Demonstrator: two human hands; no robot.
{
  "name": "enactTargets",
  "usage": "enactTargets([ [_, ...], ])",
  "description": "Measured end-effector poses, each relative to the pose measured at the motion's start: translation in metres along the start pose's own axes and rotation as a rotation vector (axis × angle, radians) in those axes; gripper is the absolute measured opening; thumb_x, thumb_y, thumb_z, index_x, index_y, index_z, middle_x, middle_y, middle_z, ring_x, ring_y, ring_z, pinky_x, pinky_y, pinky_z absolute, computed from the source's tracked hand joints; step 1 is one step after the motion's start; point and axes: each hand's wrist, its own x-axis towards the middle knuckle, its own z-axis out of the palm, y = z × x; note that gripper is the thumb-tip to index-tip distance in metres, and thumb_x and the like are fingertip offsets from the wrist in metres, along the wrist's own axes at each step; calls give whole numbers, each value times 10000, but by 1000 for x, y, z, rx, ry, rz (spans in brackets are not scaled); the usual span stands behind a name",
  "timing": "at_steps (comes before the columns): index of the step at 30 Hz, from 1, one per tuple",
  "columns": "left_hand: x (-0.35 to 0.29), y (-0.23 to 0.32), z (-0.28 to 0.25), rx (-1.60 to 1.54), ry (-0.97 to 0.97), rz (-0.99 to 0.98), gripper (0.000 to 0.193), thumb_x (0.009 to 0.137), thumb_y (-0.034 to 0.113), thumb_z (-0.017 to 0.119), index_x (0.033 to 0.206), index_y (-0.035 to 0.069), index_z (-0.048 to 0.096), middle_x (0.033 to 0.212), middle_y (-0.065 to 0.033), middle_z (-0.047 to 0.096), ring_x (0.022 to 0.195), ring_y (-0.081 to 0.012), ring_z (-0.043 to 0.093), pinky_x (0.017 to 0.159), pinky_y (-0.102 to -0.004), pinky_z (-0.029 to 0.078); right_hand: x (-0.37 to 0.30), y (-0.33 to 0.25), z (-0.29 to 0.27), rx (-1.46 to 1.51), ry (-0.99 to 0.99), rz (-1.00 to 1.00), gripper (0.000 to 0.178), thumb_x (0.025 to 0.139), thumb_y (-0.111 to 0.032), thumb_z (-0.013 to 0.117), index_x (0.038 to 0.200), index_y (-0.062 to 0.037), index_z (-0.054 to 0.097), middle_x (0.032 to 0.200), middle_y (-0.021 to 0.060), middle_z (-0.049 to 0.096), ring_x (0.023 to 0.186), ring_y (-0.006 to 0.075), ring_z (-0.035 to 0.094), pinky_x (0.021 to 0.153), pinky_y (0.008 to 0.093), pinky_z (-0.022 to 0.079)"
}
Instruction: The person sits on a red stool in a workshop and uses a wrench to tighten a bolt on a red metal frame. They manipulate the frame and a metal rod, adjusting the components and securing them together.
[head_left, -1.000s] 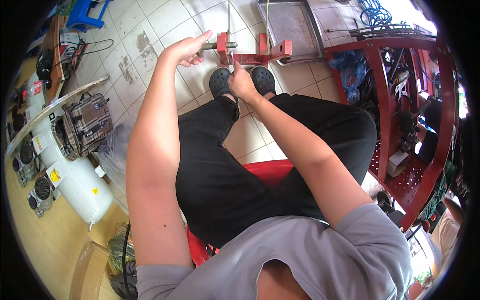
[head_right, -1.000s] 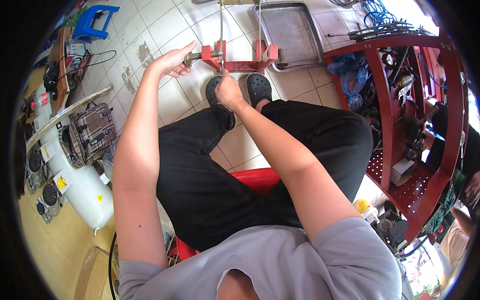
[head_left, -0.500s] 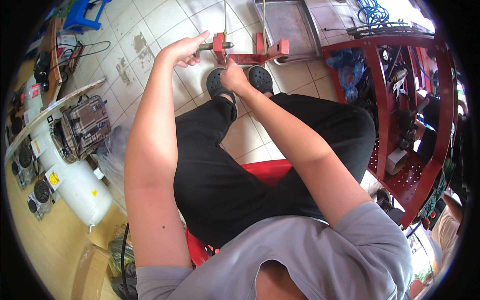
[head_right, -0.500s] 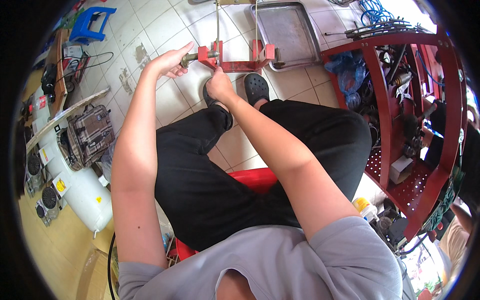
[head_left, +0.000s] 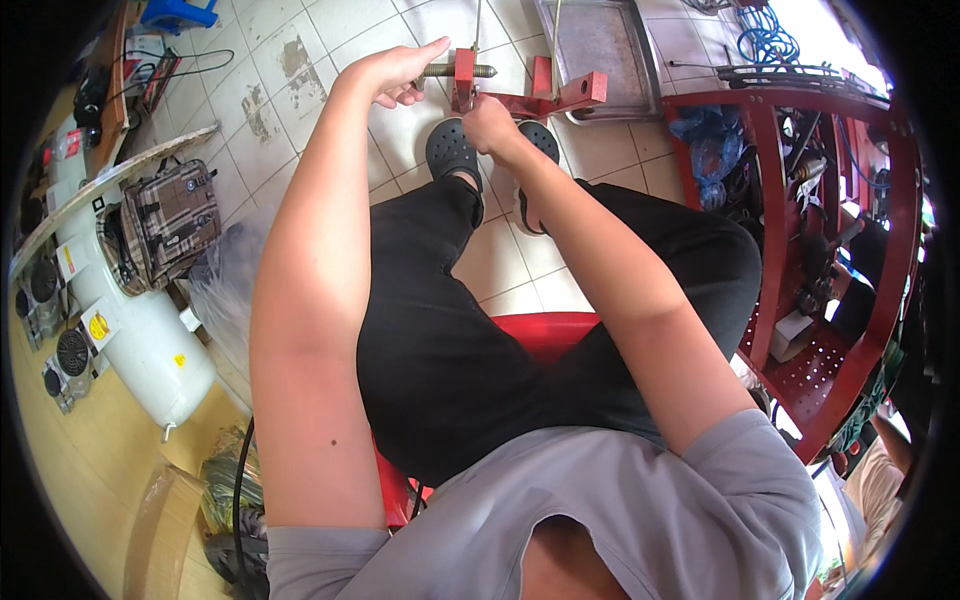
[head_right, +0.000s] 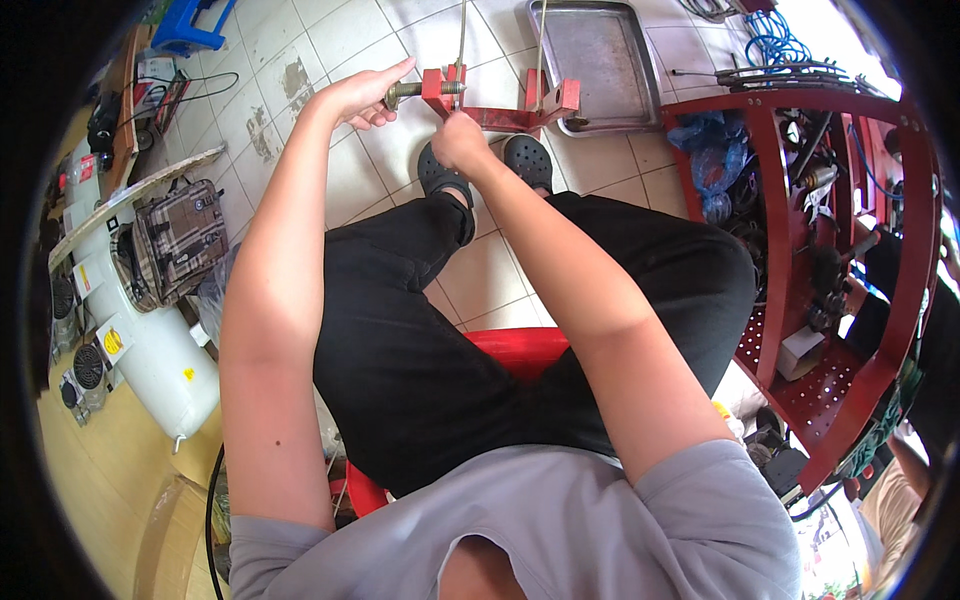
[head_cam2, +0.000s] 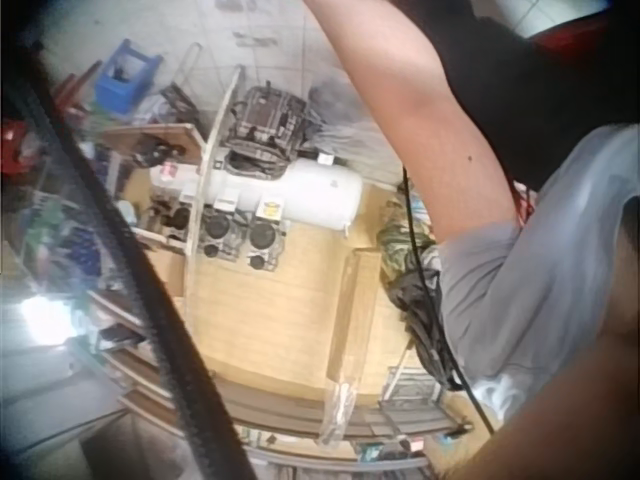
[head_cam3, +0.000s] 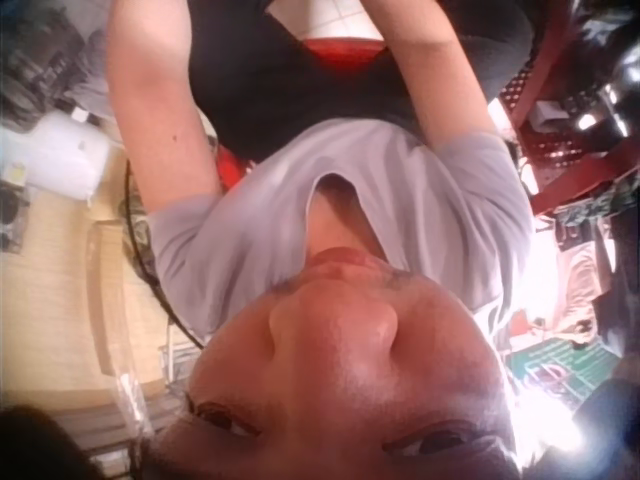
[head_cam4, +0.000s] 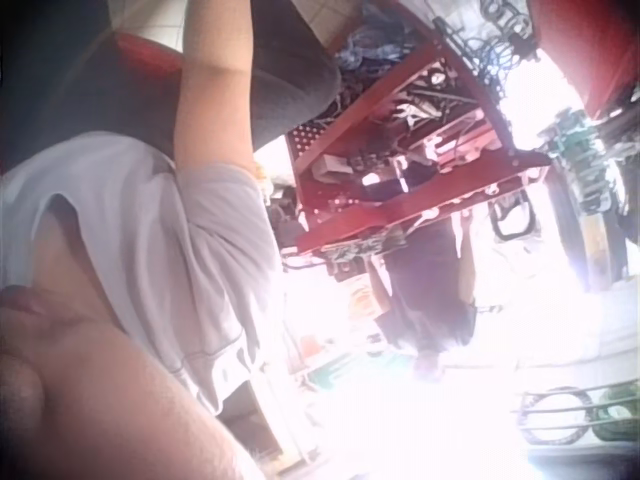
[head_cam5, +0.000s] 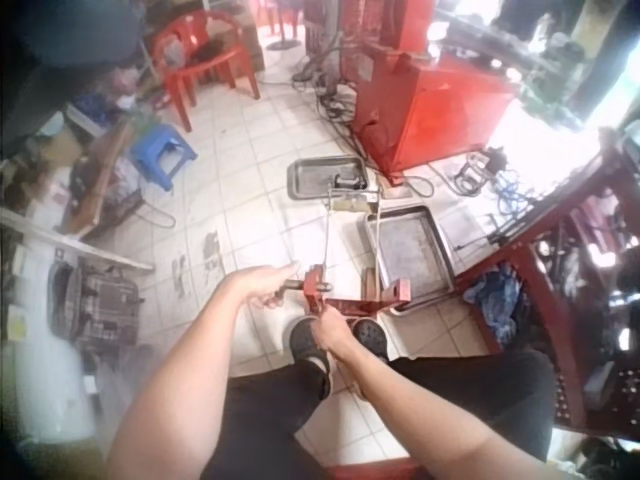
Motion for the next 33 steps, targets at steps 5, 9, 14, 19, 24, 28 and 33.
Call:
enactTargets([
  [5, -1, -6, -3, 1, -63, -4, 847, 758, 742, 328, 1070, -32, 472, 800, -68, 567, 639, -111, 508, 764, -348, 436, -18, -31, 0, 135, 99, 137, 448, 780, -78, 463, 1098, 207, 327, 931, 351, 555, 900, 409, 585, 776, 414, 482],
  [9, -6, 2, -4, 32, -49, -15, 898, 770, 730, 320, 1156, -67, 472, 807, -70, 586, 678, -125, 535, 795, -361, 450, -32, -19, 26, 246, 273, 86, 473, 792, -47, 368, 1177, 209, 270, 976, 362, 533, 931, 441, 550, 826, 452, 434],
  [14, -12, 4, -2, -18, -39, -33, 747, 763, 740, 350, 913, 36, 552, 728, -27, 571, 582, -92, 499, 675, -303, 438, -31, -7, 43, 295, 254, 87, 585, 804, -43, 338, 1292, 177, 102, 1112, 353, 470, 1028, 422, 508, 892, 429, 403],
  [19, -8, 5, -3, -37, -52, -81, 642, 779, 716, 373, 818, 96, 535, 682, -11, 544, 528, -76, 475, 587, -246, 437, -28, -19, 35, 377, 153, 179, 611, 824, -65, 334, 1329, 136, 53, 1168, 321, 460, 1066, 384, 508, 913, 397, 406],
  [24, 0, 0, -3, -84, -33, -116, 717, 766, 740, 348, 839, 58, 558, 729, -36, 574, 566, -87, 499, 654, -277, 448, -28, -25, 17, 454, 98, 252, 540, 859, -72, 288, 1303, 165, 90, 1126, 350, 484, 1059, 383, 522, 902, 399, 421],
  [28, 1, -1, -4, -73, -40, -122, 690, 784, 718, 352, 869, 65, 559, 742, -41, 575, 578, -91, 502, 624, -257, 442, -39, -25, 1, 437, 13, 203, 570, 839, -64, 311, 1283, 204, 75, 1093, 359, 497, 1029, 405, 532, 895, 428, 417],
  [33, -4, -1, -3, -124, -36, -102, 584, 849, 623, 354, 889, 75, 555, 744, -43, 581, 599, -94, 511, 625, -257, 441, -39, -20, 11, 497, 78, 189, 637, 795, -61, 381, 1307, 167, 78, 1063, 360, 508, 1015, 417, 535, 882, 447, 418],
])
